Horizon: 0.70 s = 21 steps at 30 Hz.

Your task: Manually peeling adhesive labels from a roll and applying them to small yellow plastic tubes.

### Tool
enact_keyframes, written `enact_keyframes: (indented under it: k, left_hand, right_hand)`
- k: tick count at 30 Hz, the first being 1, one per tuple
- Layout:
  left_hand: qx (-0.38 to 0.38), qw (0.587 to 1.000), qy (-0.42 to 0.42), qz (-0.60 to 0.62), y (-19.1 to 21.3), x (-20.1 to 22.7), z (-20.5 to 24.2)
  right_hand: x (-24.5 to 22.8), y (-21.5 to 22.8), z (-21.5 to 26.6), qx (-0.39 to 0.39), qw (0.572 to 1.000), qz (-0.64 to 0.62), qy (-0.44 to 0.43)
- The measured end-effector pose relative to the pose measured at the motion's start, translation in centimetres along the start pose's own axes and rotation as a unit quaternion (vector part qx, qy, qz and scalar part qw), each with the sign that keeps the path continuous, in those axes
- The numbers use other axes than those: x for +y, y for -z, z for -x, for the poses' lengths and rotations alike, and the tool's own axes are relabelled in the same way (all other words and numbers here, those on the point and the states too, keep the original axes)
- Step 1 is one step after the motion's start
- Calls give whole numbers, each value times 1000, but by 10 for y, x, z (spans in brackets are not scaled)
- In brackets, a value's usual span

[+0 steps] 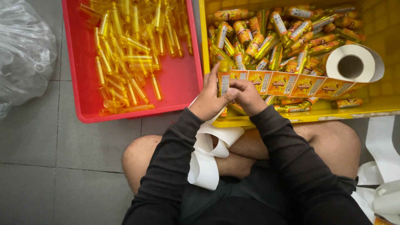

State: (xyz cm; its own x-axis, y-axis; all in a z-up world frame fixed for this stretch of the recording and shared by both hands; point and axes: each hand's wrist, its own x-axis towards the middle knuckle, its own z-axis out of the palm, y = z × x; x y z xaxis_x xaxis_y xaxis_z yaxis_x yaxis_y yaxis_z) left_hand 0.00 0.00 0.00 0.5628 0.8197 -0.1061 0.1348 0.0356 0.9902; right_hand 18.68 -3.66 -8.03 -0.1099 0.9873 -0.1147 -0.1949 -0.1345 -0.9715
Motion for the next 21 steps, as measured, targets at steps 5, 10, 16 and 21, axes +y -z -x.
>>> enact_keyframes:
  k: [5, 10, 16, 21]
  left_hand:
    - [88, 995, 13, -36, 9, -6, -4]
    - [162, 973, 14, -164, 22, -10, -5]
    - [79, 930, 109, -343, 17, -11, -8]
    - [7, 940, 199, -275, 20, -11, -7]
  right_hand:
    - [-46, -6, -3, 151, 970, -171, -79]
    - [-51, 2, 2, 231, 933, -267, -75]
    - [-16, 11, -6, 210, 976, -49, 11]
    - [-16, 15, -5, 207, 970, 106, 76]
